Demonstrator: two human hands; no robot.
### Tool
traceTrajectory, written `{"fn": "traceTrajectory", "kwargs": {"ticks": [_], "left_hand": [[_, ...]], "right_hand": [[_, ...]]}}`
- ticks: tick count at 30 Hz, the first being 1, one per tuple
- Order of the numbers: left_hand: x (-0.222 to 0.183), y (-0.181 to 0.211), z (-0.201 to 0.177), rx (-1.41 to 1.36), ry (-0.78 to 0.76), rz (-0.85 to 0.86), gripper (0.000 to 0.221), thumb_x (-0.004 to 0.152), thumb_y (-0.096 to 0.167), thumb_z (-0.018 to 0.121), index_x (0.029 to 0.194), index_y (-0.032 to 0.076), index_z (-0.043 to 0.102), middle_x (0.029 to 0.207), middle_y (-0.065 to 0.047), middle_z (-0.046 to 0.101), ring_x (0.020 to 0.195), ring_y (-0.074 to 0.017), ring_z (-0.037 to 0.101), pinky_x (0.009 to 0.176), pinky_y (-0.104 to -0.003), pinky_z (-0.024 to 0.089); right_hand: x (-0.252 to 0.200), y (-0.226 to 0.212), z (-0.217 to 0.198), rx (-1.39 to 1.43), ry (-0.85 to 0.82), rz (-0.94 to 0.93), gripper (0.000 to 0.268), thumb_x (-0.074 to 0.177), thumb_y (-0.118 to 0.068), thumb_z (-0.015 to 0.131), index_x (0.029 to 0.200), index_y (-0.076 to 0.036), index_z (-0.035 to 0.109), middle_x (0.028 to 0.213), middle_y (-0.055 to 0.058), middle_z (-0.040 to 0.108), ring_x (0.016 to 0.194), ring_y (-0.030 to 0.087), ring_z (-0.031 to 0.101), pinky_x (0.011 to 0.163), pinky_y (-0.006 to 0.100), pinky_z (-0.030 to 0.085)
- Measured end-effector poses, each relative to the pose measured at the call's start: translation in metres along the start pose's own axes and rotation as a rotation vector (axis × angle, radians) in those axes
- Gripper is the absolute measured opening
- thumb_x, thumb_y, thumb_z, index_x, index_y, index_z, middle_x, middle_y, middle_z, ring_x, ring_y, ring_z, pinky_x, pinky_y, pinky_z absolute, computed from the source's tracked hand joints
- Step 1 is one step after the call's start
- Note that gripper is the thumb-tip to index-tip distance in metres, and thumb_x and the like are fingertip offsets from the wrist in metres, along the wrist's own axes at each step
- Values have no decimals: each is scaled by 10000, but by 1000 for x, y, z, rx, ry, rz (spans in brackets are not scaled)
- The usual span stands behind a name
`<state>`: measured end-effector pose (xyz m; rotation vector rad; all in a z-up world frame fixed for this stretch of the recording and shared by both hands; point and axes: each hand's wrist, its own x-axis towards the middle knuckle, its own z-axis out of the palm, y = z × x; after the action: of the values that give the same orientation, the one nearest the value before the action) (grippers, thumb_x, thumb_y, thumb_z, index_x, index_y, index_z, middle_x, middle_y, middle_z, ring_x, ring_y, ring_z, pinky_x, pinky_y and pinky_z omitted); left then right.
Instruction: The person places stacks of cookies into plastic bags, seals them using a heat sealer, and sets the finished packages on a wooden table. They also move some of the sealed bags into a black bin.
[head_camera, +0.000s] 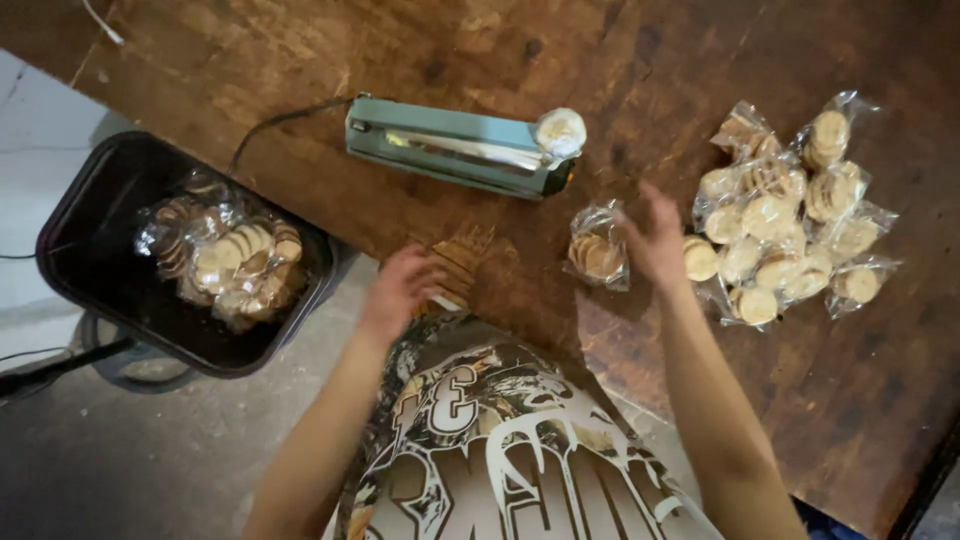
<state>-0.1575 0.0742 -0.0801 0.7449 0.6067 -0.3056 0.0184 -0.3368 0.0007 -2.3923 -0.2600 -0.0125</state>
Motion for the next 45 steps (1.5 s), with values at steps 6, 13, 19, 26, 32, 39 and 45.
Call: {"fn": "traceTrajectory", "kwargs": {"ticks": [6,13,19,26,32,39,45], "left_hand": [[-7,12,101,481,-341,-57,548,983,259,631,1473,77,470,1362,-119,653,1138,-194,665,947,-333,522],[-15,31,68,363,-207,-63,482,975,208,638,1412,49,515,1281,-105,674,1079,-169,672,899,-352,563],[-15,25,63,290,-161,-112,524,969,273,652,1419,53,498,1298,-127,662,1116,-220,654,943,-365,530],[-3,24,138,398,-443,141,715,979,364,705,1542,35,413,1558,-137,482,1444,-226,478,1185,-364,398],[-12,45,191,8,-720,12,687,1005,398,700,1521,41,420,1412,-169,541,1280,-285,579,1062,-415,530],[-36,49,184,-95,-592,-261,557,984,448,616,1417,128,474,1328,-95,584,1224,-242,610,1011,-451,580],[-12,21,162,-237,-569,-260,485,1075,484,483,1406,130,507,1327,-92,611,1234,-248,623,1094,-518,518]], "right_hand": [[35,9,1,-207,-330,100,406,1113,-415,641,990,-46,757,1070,242,675,1089,417,614,986,519,478],[24,-14,-38,-316,-611,-30,260,830,-295,782,948,-65,754,1071,223,665,994,407,627,868,500,503],[4,-98,-72,-408,-153,-347,123,858,-228,788,815,-113,774,1141,144,687,1063,349,632,933,464,506],[8,-179,-85,-95,63,-429,170,1065,-227,749,927,-135,786,844,34,732,818,169,673,1099,446,497],[0,-200,-74,127,-111,-559,113,974,-205,742,922,-119,793,783,28,725,774,158,681,1027,422,508],[0,-196,-56,397,-458,-549,223,849,-255,821,963,-77,750,832,23,700,773,163,656,805,390,504],[-6,-206,-59,446,-434,-440,256,917,-145,797,780,-112,583,904,15,712,922,156,687,1027,449,480]]}}
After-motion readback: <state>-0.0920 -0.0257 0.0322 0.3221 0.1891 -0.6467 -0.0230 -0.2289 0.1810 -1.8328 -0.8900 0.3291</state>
